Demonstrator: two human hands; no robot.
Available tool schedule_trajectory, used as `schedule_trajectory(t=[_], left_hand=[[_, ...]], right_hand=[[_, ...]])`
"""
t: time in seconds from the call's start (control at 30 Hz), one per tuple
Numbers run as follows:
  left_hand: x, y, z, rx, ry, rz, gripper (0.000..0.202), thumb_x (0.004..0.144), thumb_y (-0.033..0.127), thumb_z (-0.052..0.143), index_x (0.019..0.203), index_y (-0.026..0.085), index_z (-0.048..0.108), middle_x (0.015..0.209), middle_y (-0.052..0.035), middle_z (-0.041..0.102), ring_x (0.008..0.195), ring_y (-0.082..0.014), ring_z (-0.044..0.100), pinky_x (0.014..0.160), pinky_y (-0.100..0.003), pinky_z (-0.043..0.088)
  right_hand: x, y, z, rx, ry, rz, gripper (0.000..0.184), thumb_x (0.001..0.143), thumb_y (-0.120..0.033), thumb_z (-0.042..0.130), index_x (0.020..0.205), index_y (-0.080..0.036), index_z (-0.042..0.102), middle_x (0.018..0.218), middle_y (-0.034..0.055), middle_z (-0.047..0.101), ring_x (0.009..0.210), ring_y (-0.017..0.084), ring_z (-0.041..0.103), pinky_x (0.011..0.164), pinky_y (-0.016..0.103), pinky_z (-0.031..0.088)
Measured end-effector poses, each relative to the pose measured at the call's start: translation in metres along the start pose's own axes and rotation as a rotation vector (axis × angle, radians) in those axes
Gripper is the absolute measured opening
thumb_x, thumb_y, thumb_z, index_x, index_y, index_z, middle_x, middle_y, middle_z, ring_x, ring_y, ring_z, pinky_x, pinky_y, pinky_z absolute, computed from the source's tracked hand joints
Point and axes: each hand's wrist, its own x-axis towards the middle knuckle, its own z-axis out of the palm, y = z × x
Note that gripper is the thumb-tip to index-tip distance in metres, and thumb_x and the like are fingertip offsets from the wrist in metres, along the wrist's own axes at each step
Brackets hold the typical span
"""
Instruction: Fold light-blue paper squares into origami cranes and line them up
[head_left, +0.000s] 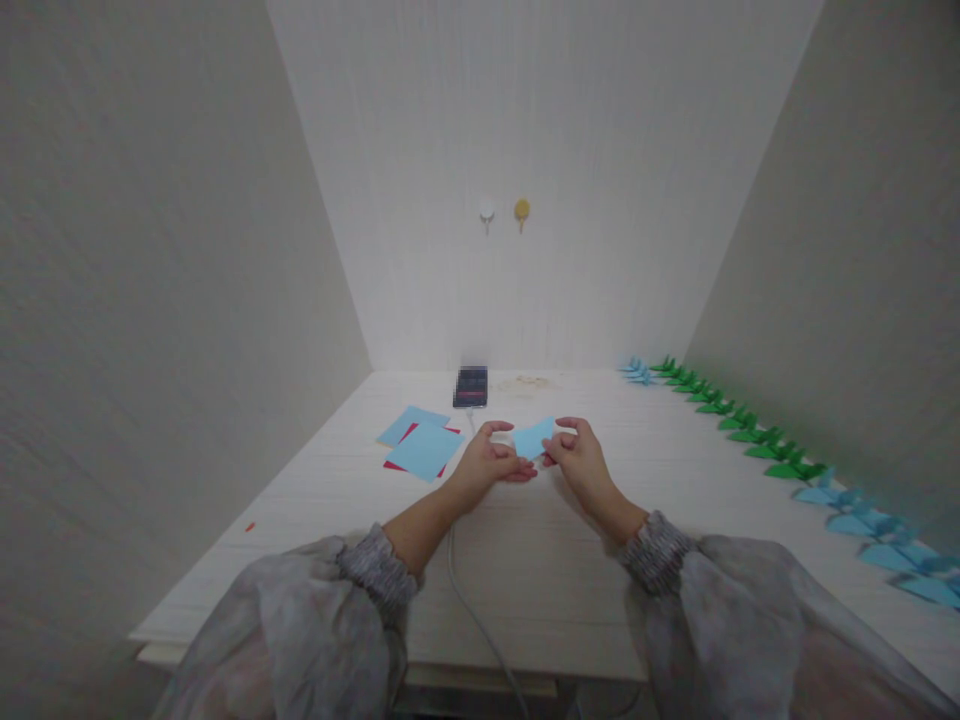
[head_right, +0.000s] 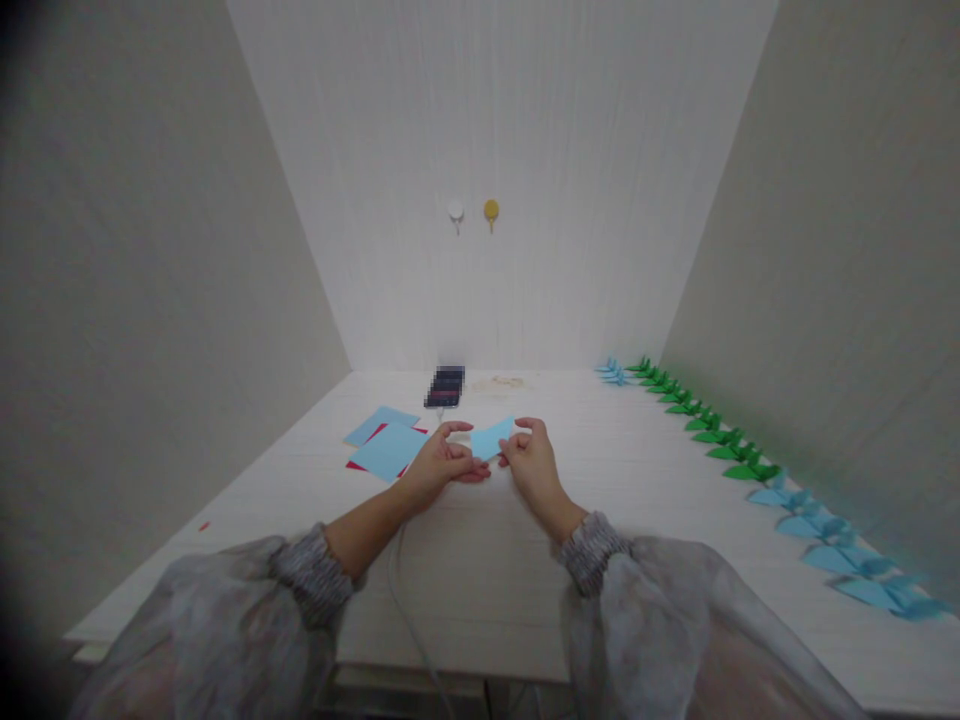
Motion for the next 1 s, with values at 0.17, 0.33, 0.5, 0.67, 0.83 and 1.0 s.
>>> schedule_trajectory(t=[0.17,0.33,0.5,0.67,0.83,1.0], left_hand=[[0.0,0.0,0.0,-0.019,-0.01,0.008,0.058,0.057,0.019,0.064,0.103,0.016,0.028,0.061,-0.0005,0.061,0.066,-0.0181,0.061,0.072,-0.04,0.045],[-0.001,0.0,-0.001,-0.027,-0.021,0.017,0.058,0.056,0.018,0.064,0.102,0.015,0.028,0.065,-0.0022,0.062,0.068,-0.018,0.061,0.074,-0.04,0.044],[0.0,-0.001,-0.003,-0.019,-0.015,0.0,0.054,0.057,0.015,0.062,0.1,0.017,0.03,0.062,0.0001,0.06,0.067,-0.0185,0.061,0.07,-0.038,0.046],[-0.002,-0.005,-0.006,0.044,-0.085,-0.061,0.053,0.056,0.018,0.061,0.099,0.017,0.031,0.06,0.0004,0.059,0.058,-0.0177,0.061,0.059,-0.033,0.048],[-0.001,-0.008,-0.009,0.112,-0.078,-0.028,0.047,0.058,0.019,0.06,0.097,0.017,0.033,0.061,-0.0008,0.06,0.052,-0.0148,0.059,0.051,-0.027,0.046],[0.004,-0.006,-0.01,0.102,0.115,0.019,0.041,0.059,0.02,0.06,0.092,0.016,0.036,0.058,0.0017,0.057,0.05,-0.0112,0.057,0.052,-0.024,0.045]], right_hand=[[0.0,-0.005,0.0,0.009,0.023,-0.003,0.034,0.06,-0.022,0.056,0.086,-0.02,0.033,0.042,-0.0117,0.046,0.039,0.009,0.05,0.045,0.021,0.039],[-0.001,-0.007,0.0,0.043,0.018,0.01,0.036,0.061,-0.023,0.057,0.087,-0.02,0.032,0.044,-0.011,0.047,0.04,0.01,0.05,0.046,0.022,0.039],[-0.003,-0.012,0.001,0.12,0.005,0.01,0.042,0.06,-0.021,0.058,0.094,-0.02,0.033,0.046,-0.0108,0.046,0.043,0.009,0.049,0.049,0.022,0.04],[-0.003,-0.017,-0.005,0.095,-0.109,0.029,0.055,0.055,-0.022,0.064,0.104,-0.023,0.04,0.081,-0.0006,0.055,0.061,0.01,0.053,0.054,0.023,0.041],[-0.001,-0.013,-0.014,-0.097,-0.268,0.109,0.028,0.052,-0.026,0.066,0.075,-0.014,0.059,0.066,0.0004,0.058,0.055,0.012,0.053,0.055,0.025,0.041],[0.003,-0.005,-0.013,-0.062,-0.172,0.122,0.028,0.05,-0.026,0.068,0.073,-0.014,0.06,0.067,0.0016,0.062,0.057,0.013,0.055,0.058,0.025,0.042]])
